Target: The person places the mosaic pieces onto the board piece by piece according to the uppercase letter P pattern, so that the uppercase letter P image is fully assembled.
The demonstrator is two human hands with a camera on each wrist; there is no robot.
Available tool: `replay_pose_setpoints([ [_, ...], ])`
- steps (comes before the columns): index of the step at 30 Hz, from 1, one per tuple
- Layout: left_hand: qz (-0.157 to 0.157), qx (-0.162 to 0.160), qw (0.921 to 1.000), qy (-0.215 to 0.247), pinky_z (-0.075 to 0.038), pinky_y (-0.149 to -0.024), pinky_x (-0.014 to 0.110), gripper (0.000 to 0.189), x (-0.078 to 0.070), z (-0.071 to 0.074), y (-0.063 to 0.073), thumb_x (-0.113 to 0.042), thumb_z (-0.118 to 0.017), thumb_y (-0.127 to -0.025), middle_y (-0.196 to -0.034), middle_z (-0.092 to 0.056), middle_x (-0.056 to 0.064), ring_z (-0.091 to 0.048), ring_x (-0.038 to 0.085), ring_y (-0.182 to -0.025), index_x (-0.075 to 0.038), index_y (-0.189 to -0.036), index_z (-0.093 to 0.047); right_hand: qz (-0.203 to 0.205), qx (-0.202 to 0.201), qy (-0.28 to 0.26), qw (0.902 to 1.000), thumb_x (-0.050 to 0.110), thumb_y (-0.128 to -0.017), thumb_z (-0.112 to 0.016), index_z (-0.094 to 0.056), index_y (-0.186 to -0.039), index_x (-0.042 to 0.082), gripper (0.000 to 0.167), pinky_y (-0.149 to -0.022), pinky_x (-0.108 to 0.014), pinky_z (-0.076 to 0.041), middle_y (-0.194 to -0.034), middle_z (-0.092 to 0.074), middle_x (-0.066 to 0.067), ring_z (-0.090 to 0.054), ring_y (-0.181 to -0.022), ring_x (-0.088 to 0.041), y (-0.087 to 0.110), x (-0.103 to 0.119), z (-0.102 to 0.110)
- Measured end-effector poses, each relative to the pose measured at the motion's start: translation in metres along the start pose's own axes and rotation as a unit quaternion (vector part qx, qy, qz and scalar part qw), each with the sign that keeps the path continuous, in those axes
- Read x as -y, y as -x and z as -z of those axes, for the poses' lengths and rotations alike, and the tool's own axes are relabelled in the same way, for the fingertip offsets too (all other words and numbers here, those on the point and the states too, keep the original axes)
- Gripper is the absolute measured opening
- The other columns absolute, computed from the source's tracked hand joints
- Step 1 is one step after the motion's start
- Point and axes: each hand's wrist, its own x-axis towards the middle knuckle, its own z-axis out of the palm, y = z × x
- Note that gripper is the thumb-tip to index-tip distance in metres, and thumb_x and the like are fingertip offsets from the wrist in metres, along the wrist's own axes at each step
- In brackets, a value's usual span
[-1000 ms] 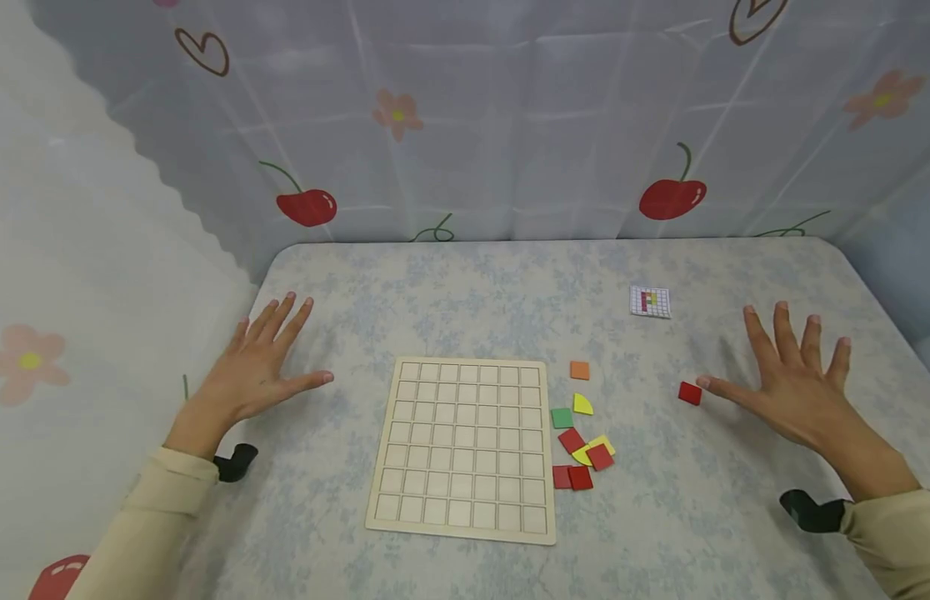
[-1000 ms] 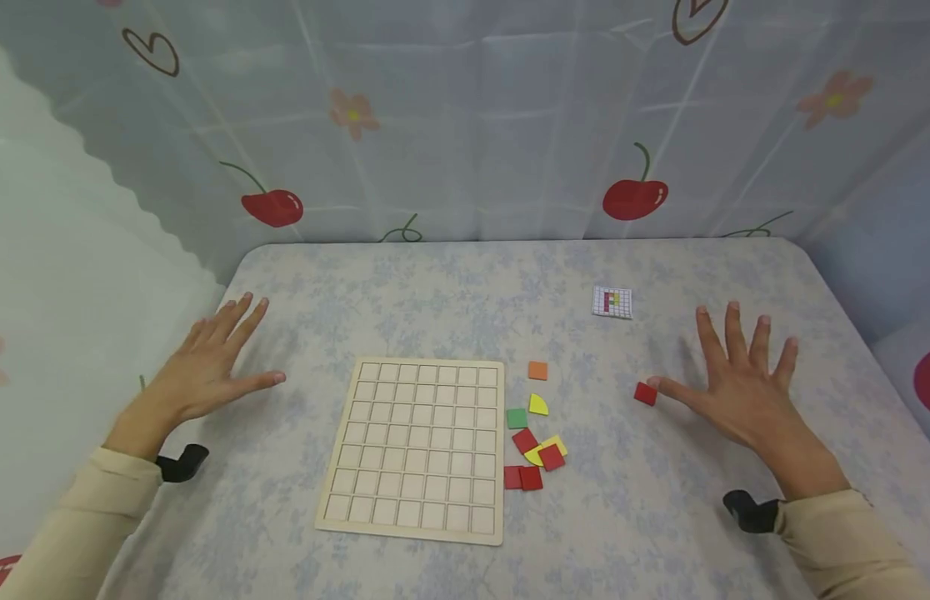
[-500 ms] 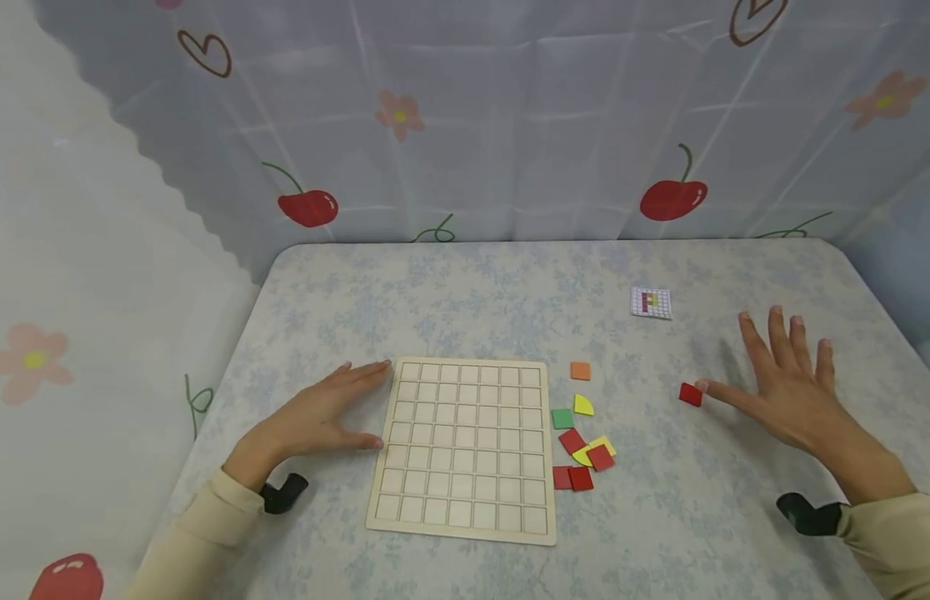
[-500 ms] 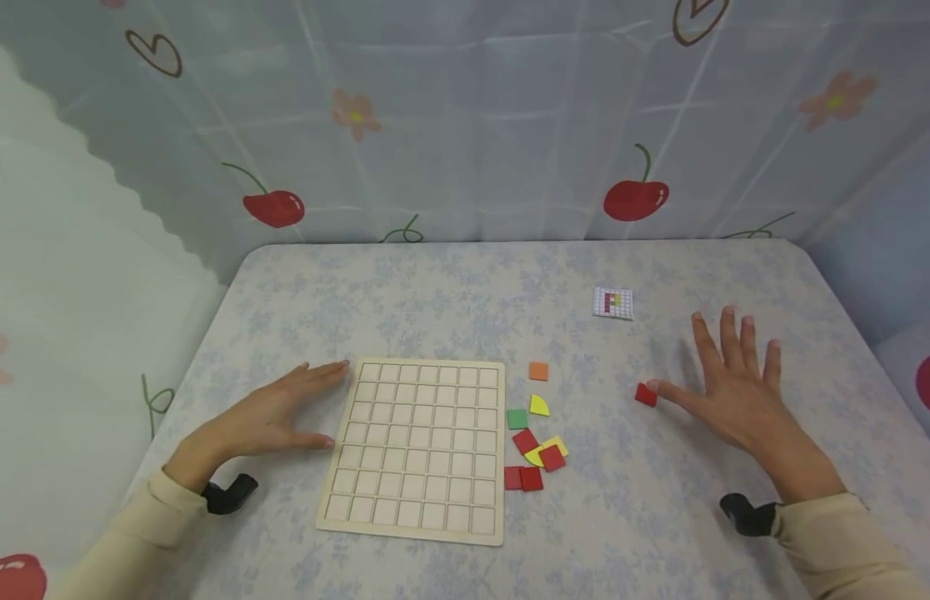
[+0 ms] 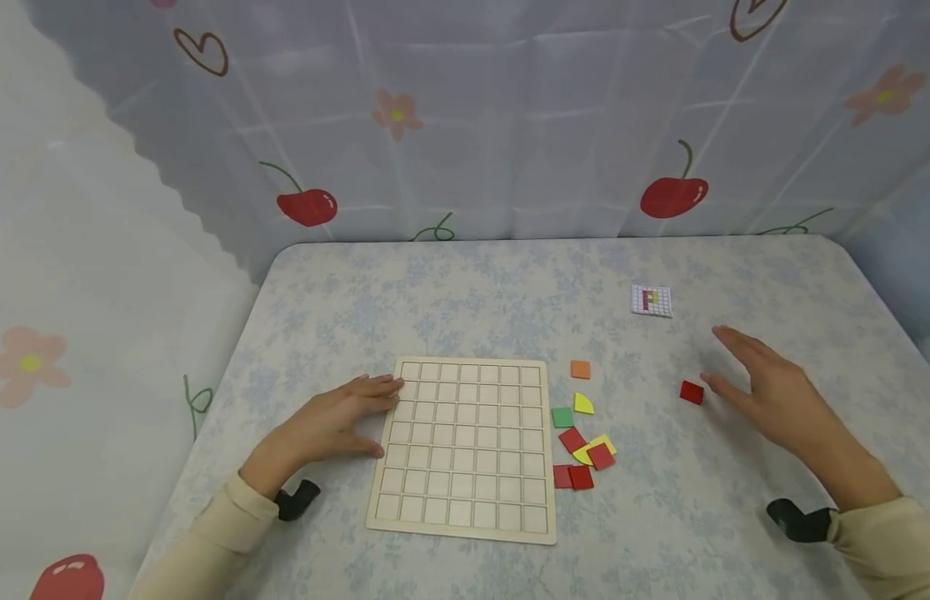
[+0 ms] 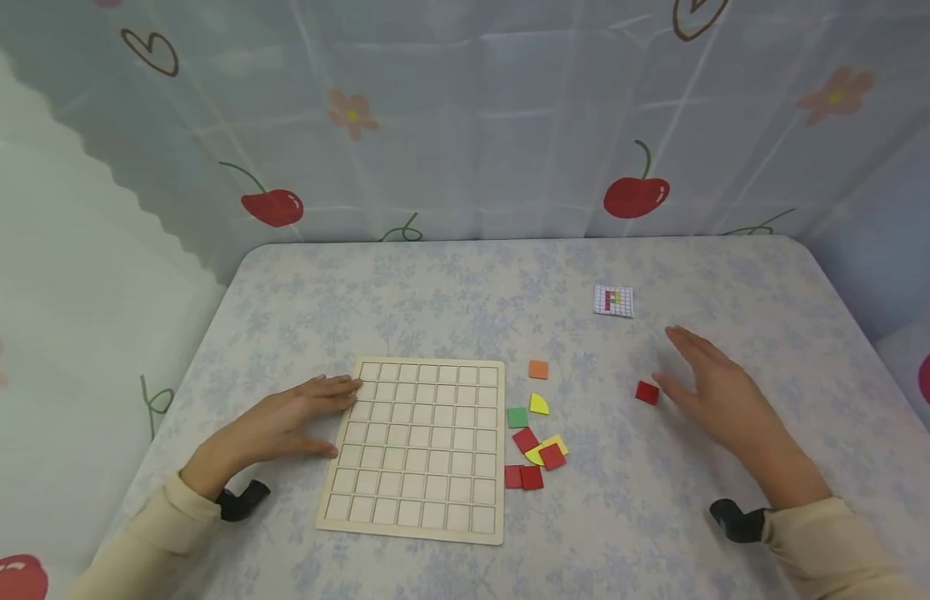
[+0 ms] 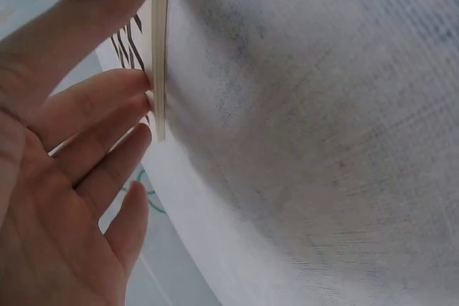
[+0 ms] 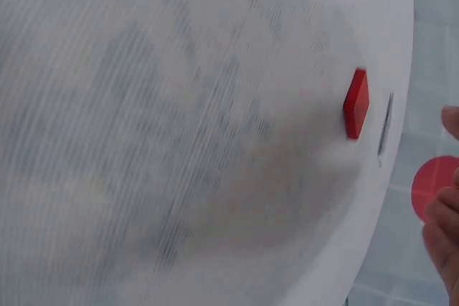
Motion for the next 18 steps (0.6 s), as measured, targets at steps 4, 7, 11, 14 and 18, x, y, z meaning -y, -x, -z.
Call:
replay_pose_setpoints([
  [4, 0.01, 0.0, 0.9997, -0.024, -0.037, -0.11, 0.047, 0.079, -0.003, 0.0, -0.001, -0.032, -0.087, -0.072, -0.154, -0.038, 0.013, -0.033, 0.033, -0.143, 0.003, -0.136, -0.056, -0.002, 0.026, -0.004, 0.9997, 0.023, -0.093, -0.069, -0.043, -0.145, -0.004, 0.064, -0.088, -0.069, -0.043, -0.138, -0.047, -0.033, -0.049, -0.118, -0.053, -0.002, 0.016, -0.006],
  [7, 0.021, 0.002, 0.9995, -0.024, -0.037, -0.109, 0.047, 0.079, -0.005, 0.0, -0.002, -0.031, -0.088, -0.071, -0.154, -0.039, 0.012, -0.034, 0.033, -0.142, 0.003, -0.135, -0.058, 0.002, 0.04, -0.002, 0.9992, 0.02, -0.091, -0.072, -0.053, -0.137, -0.005, 0.056, -0.082, -0.062, -0.05, -0.129, -0.055, -0.031, -0.058, -0.104, -0.046, -0.003, 0.03, -0.012],
  [11, 0.034, 0.008, 0.9993, -0.015, -0.041, -0.106, 0.049, 0.079, -0.006, -0.001, -0.002, -0.03, -0.088, -0.07, -0.155, -0.038, 0.011, -0.033, 0.034, -0.142, 0.002, -0.136, -0.057, 0.018, 0.049, -0.025, 0.9983, 0.014, -0.087, -0.075, -0.063, -0.128, -0.004, 0.046, -0.076, -0.052, -0.055, -0.119, -0.064, -0.025, -0.062, -0.093, -0.035, -0.002, 0.044, -0.021],
  [14, 0.035, 0.011, 0.9991, -0.019, -0.044, -0.102, 0.05, 0.08, -0.006, -0.001, -0.003, -0.031, -0.088, -0.07, -0.155, -0.037, 0.011, -0.033, 0.034, -0.142, 0.001, -0.136, -0.057, 0.022, 0.062, -0.052, 0.9965, 0.012, -0.086, -0.076, -0.067, -0.123, -0.002, 0.041, -0.073, -0.046, -0.056, -0.115, -0.067, -0.021, -0.063, -0.092, -0.032, -0.003, 0.054, -0.029],
  [18, 0.033, 0.012, 0.9987, -0.035, -0.047, -0.099, 0.049, 0.081, -0.009, 0.001, -0.004, -0.031, -0.089, -0.069, -0.154, -0.038, 0.012, -0.035, 0.034, -0.141, 0.001, -0.135, -0.058, 0.025, 0.076, -0.077, 0.9938, 0.012, -0.084, -0.078, -0.071, -0.118, 0.001, 0.036, -0.07, -0.036, -0.055, -0.112, -0.07, -0.015, -0.064, -0.089, -0.026, -0.006, 0.071, -0.04],
])
